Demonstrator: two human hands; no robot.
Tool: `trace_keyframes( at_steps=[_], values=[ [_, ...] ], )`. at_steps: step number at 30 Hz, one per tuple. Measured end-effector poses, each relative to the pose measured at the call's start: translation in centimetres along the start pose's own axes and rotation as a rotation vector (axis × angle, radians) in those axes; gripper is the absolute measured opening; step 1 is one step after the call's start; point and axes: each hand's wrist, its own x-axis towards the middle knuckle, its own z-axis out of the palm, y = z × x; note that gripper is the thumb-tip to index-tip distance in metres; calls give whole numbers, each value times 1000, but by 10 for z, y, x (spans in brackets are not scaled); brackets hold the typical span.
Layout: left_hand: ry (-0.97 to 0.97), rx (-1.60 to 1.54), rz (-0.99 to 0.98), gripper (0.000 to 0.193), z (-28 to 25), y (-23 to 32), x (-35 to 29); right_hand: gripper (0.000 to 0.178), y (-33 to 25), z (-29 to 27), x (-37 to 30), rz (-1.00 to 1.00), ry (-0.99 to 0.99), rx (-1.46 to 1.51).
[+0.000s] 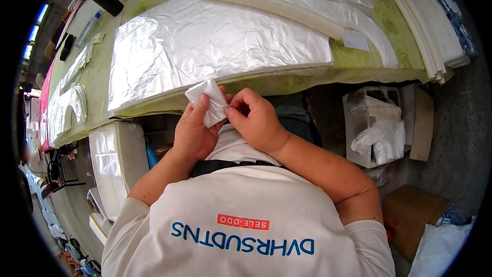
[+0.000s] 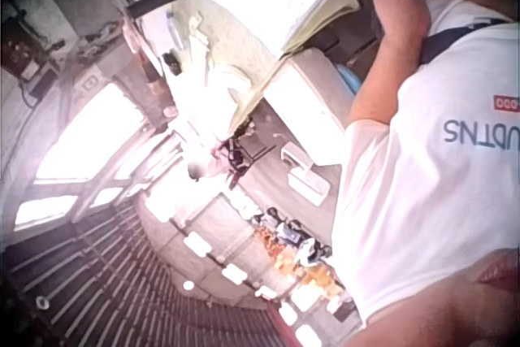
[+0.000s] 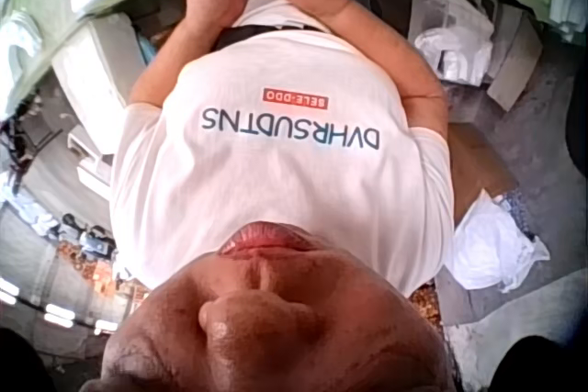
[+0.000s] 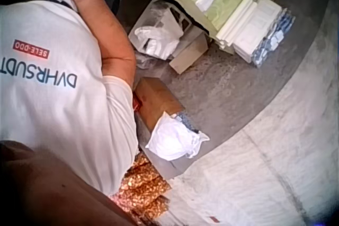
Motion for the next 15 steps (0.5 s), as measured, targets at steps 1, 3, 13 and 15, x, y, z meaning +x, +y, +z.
trace_keyframes(
  at_steps=[1, 3, 13, 15],
  values=[
    [0, 0, 5, 37, 1, 0, 0, 17, -1, -1, 1, 60, -12, 25],
    [2, 1, 14, 37, 5, 1, -2, 14, 6, 4, 2, -5, 38, 148],
    [-53, -161, -134, 42, -10, 10, 2, 15, 5, -7, 2, 251, -111, 56],
    [-47, -150, -136, 48, -10, 14, 2, 14, 2, -6, 2, 239, -128, 65]
  ],
)
